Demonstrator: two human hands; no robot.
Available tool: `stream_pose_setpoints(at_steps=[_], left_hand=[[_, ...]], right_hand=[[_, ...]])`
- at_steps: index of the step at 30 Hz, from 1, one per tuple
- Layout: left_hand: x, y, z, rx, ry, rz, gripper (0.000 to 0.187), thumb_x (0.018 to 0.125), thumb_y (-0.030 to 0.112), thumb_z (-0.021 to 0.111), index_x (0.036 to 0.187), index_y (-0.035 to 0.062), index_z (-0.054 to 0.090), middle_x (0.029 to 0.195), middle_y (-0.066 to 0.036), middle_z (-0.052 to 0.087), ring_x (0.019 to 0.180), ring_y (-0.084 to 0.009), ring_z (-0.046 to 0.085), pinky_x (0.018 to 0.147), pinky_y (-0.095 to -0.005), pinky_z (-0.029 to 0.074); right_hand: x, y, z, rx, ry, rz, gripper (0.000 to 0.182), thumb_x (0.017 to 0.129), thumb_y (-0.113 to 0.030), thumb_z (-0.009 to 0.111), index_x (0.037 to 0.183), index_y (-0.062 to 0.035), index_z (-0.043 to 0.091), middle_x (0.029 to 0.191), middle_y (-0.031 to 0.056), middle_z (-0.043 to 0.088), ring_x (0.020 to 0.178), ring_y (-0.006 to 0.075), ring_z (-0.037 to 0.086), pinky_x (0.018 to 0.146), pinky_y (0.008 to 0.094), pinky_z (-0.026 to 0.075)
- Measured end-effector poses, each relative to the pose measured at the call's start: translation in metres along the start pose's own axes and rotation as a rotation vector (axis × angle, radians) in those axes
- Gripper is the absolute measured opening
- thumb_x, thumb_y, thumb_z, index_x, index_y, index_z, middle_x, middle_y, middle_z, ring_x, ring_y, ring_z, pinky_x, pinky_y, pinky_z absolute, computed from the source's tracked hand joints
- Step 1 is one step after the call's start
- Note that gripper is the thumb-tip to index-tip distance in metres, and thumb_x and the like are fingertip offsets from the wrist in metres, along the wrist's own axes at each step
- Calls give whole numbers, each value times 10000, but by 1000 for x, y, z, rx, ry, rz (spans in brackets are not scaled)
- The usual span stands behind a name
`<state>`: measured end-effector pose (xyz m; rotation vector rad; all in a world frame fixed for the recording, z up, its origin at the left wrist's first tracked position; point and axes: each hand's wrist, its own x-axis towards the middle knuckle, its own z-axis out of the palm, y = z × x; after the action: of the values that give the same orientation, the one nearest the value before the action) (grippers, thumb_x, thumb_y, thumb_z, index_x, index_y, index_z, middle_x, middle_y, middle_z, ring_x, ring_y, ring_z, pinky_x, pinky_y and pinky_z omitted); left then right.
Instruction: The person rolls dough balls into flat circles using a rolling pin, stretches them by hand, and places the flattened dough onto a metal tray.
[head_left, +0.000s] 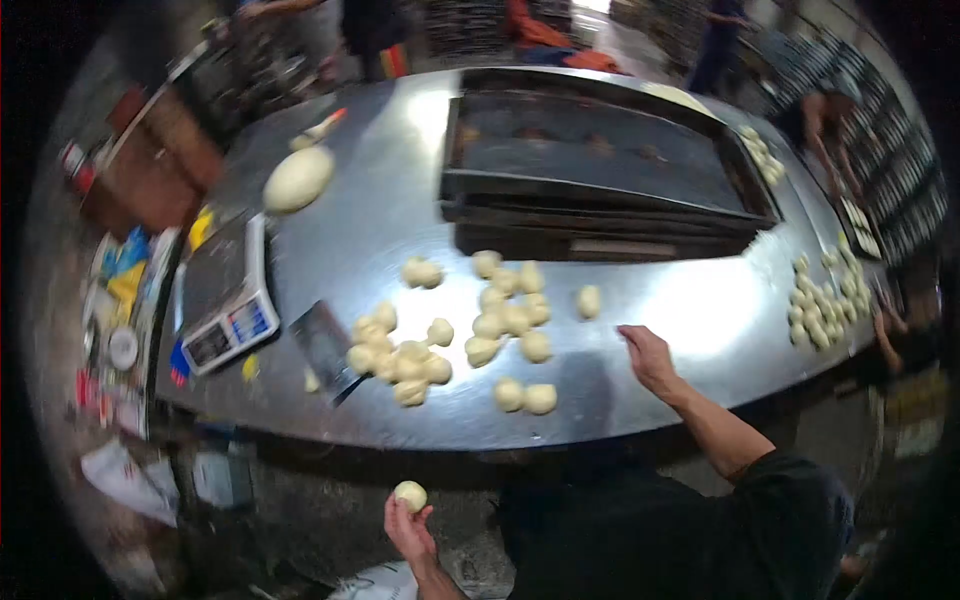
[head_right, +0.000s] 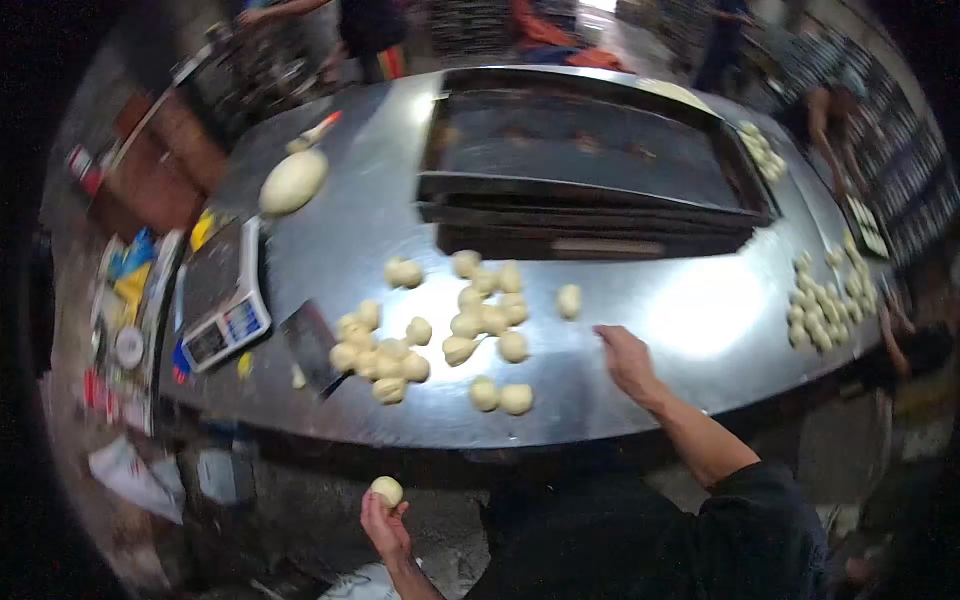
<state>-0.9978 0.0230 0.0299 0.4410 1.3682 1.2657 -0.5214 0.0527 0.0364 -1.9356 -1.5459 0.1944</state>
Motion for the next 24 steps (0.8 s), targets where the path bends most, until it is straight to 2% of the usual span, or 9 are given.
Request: stream_pose_setpoints(at_steps=[2, 4, 8, 12, 17, 20, 21, 23, 24], left_hand=[[-2, 9, 47, 69, -66, -5, 356, 964, 191, 540, 1252, -17, 529, 1025, -119, 633, 859, -180, 640, 648, -294, 569], [-5, 8, 95, 201, -164, 26, 351, 963, 151, 527, 1267, -24, 524, 1021, -125, 631, 852, -178, 638, 640, -293, 562], [-29, -5, 213, 361, -410, 53, 450, 931, 60, 542, 1366, 15, 438, 1017, -119, 617, 833, -172, 631, 596, -274, 537], [-51, -65, 300, 544, -660, -54, 512, 899, 40, 602, 1376, 31, 415, 1022, -106, 620, 838, -165, 632, 595, -254, 537], [-108, -121, 361, 616, -828, -176, 389, 929, 67, 586, 1296, 42, 463, 1027, -107, 653, 816, -164, 647, 582, -265, 532], [-136, -140, 405, 527, -999, -334, 264, 948, 117, 571, 1191, 16, 545, 1011, -113, 654, 816, -167, 649, 584, -295, 529], [-133, -145, 416, 523, -994, -312, 264, 948, 117, 571, 1191, 16, 545, 1011, -113, 654, 816, -167, 649, 584, -295, 529], [-108, -171, 418, 1056, -1122, 232, 248, 940, 173, 580, 1102, -12, 606, 990, -127, 658, 850, -192, 650, 640, -340, 532], [-75, -189, 403, 1272, -1112, 762, 327, 914, 226, 601, 1130, -17, 632, 1072, -159, 636, 932, -240, 644, 770, -366, 521]], right_hand=[[-60, 90, -48, -390, -244, 143, 415, 960, -305, 504, 1288, -53, 548, 1427, 207, 441, 1358, 369, 374, 1075, 597, 292], [-60, 138, -76, -535, -192, 302, 470, 969, -327, 487, 1355, -59, 479, 1535, 207, 278, 1436, 408, 206, 1107, 653, 178], [35, 167, 14, -631, 61, 389, 539, 979, -382, 403, 1383, -30, 458, 1532, 251, 265, 1450, 392, 192, 1044, 774, 96], [-52, 80, -19, -57, -564, -554, 624, 966, -488, 426, 1471, -127, 365, 1542, 169, 288, 1447, 369, 203, 1143, 625, 90], [-13, 235, -130, -488, -224, 128, 578, 968, -476, 443, 1477, -211, 372, 1564, 127, 268, 1443, 394, 197, 1133, 624, 151], [-10, 216, -87, -657, -75, 260, 589, 963, -476, 458, 1477, -202, 370, 1560, 127, 276, 1430, 403, 222, 1121, 634, 170], [-30, 198, -86, -559, -151, 87, 587, 964, -441, 474, 1475, -172, 370, 1559, 140, 270, 1427, 404, 231, 1103, 656, 184], [-75, 179, -104, -458, -230, -78, 588, 950, -398, 512, 1468, -154, 375, 1548, 148, 286, 1425, 386, 247, 1103, 643, 205], [-97, 175, -114, -360, -322, -227, 592, 936, -355, 550, 1460, -137, 380, 1538, 156, 302, 1423, 368, 263, 1102, 631, 225]])
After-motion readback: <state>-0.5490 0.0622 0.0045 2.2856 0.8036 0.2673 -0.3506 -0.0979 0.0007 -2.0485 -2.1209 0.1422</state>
